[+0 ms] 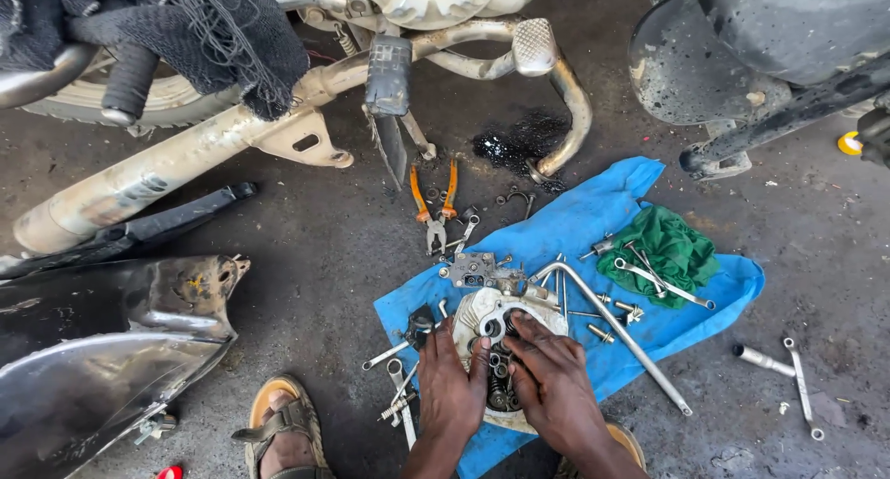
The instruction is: Disassembling and cleaning a motorcycle cylinder head, removing valves and springs, and wiping surfaces.
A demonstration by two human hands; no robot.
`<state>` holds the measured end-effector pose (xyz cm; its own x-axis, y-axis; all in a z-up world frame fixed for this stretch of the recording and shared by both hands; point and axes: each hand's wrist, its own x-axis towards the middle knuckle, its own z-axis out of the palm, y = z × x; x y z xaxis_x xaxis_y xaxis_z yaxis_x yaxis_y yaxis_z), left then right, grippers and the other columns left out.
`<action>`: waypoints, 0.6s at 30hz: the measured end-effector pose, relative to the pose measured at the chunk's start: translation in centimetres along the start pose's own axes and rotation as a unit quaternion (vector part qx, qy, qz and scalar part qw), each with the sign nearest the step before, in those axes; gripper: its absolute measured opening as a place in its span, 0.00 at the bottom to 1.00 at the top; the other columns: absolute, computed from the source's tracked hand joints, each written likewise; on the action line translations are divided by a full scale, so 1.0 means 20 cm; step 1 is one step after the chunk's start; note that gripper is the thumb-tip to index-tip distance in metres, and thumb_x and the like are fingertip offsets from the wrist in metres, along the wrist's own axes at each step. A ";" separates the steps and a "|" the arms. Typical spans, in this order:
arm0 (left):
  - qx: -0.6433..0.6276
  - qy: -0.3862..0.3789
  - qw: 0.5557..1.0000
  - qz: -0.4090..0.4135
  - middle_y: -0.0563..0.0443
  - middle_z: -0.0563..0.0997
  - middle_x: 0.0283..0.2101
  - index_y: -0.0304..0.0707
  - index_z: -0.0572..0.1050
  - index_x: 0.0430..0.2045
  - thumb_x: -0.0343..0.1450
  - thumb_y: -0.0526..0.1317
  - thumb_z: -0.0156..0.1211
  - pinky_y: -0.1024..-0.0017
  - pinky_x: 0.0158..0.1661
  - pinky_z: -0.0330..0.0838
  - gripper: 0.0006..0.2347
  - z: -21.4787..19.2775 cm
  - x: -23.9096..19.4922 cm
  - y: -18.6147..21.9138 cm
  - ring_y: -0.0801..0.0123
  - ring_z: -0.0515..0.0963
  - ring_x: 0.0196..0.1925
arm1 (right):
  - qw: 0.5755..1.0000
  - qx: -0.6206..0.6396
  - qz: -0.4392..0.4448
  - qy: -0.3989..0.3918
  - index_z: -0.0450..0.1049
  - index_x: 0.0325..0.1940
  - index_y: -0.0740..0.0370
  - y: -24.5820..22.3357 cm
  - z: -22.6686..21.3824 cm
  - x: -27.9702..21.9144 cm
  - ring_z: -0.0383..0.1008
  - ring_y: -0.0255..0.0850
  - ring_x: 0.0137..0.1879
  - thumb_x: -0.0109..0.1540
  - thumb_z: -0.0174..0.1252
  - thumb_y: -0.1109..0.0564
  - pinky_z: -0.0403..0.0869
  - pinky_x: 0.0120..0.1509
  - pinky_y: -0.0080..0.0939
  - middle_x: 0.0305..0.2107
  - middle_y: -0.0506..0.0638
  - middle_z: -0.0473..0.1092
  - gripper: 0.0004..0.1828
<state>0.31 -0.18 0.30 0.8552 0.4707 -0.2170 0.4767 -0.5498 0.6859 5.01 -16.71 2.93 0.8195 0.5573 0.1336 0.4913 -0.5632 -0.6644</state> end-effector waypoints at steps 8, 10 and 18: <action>-0.033 -0.082 0.994 -0.065 0.39 0.64 0.71 0.46 0.54 0.74 0.73 0.68 0.37 0.45 0.68 0.58 0.37 -0.05 0.00 -0.01 0.42 0.62 0.73 | 0.992 -0.014 -0.032 -0.125 0.64 0.76 0.46 0.03 0.09 -0.28 0.45 0.46 0.82 0.67 0.58 0.46 0.58 0.70 0.61 0.77 0.45 0.52 0.31; -0.059 -0.063 0.994 -0.059 0.43 0.66 0.70 0.45 0.56 0.73 0.75 0.64 0.40 0.49 0.68 0.59 0.34 -0.02 0.01 -0.03 0.46 0.64 0.72 | 0.994 0.013 -0.106 -0.001 0.86 0.50 0.50 0.09 0.13 -0.36 0.70 0.43 0.71 0.63 0.63 0.46 0.70 0.62 0.50 0.62 0.46 0.74 0.15; -0.126 -0.082 0.981 -0.123 0.53 0.58 0.76 0.56 0.53 0.74 0.70 0.69 0.34 0.41 0.69 0.62 0.37 0.01 0.02 -0.07 0.49 0.59 0.77 | 0.939 0.134 0.310 0.062 0.72 0.64 0.45 -0.22 -0.14 -0.07 0.63 0.50 0.71 0.60 0.57 0.49 0.80 0.46 0.53 0.73 0.41 0.60 0.26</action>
<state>0.05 0.68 -0.87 0.7519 0.4395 -0.4914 0.6245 -0.2358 0.7446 2.50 -16.75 7.82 0.9598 0.0889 -0.2662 -0.1695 -0.5723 -0.8023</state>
